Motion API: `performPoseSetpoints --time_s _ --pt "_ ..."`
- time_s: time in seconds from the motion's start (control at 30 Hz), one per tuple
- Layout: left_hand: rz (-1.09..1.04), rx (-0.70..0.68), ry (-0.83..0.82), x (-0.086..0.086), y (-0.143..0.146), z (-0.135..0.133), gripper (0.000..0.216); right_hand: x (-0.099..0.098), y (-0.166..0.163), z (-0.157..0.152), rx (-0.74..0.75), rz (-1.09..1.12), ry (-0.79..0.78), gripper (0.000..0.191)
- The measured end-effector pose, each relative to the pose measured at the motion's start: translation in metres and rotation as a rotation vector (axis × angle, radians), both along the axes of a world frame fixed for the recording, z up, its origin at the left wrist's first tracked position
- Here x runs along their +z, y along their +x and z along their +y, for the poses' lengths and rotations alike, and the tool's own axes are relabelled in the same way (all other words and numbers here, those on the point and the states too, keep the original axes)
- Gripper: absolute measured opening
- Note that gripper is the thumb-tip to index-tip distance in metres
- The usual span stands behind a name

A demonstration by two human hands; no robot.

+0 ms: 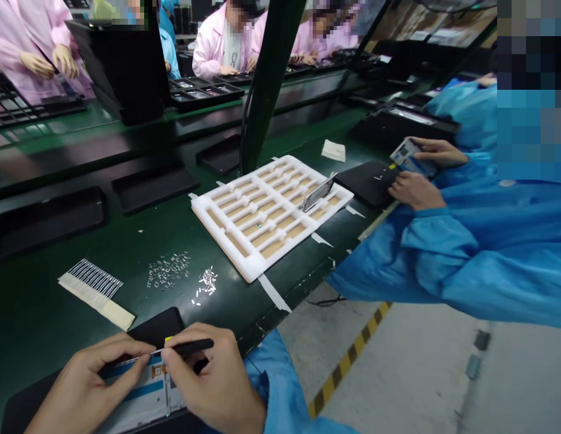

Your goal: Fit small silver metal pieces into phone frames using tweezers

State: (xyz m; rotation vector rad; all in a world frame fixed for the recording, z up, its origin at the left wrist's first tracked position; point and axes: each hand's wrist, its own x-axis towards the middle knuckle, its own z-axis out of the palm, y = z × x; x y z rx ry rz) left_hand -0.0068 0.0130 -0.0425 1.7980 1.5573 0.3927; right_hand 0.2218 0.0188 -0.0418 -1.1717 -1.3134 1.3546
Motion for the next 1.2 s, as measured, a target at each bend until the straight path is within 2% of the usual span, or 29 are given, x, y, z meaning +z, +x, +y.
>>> performPoseSetpoints --time_s 0.13,0.33,0.63,0.77,0.87,1.0,1.1,1.2 --pt "0.025 -0.060 0.059 -0.002 -0.003 0.001 0.024 0.002 0.000 0.000 -0.029 -0.054 0.101 0.012" --pt "0.053 -0.064 0.151 0.004 0.001 0.001 0.021 0.001 0.002 -0.001 -0.054 -0.026 0.211 0.011" --pt "0.046 -0.081 0.196 0.007 0.005 0.001 0.023 -0.005 0.006 -0.005 0.031 -0.044 0.319 0.018" --pt "0.091 -0.102 0.198 0.014 0.006 0.002 0.025 -0.009 0.007 -0.004 0.087 -0.098 0.447 0.020" --pt "0.103 -0.173 0.247 0.020 0.005 0.003 0.026 -0.010 0.006 -0.003 0.095 -0.110 0.522 0.023" --pt "0.109 -0.173 0.436 0.024 0.003 0.005 0.027 -0.011 0.005 -0.002 0.074 -0.130 0.539 0.021" --pt "0.152 -0.181 0.470 0.025 0.000 0.006 0.024 -0.011 0.005 -0.003 0.063 -0.121 0.524 0.019" --pt "0.209 -0.246 0.534 0.024 -0.002 0.003 0.034 -0.011 0.004 -0.005 0.052 -0.101 0.484 0.019"
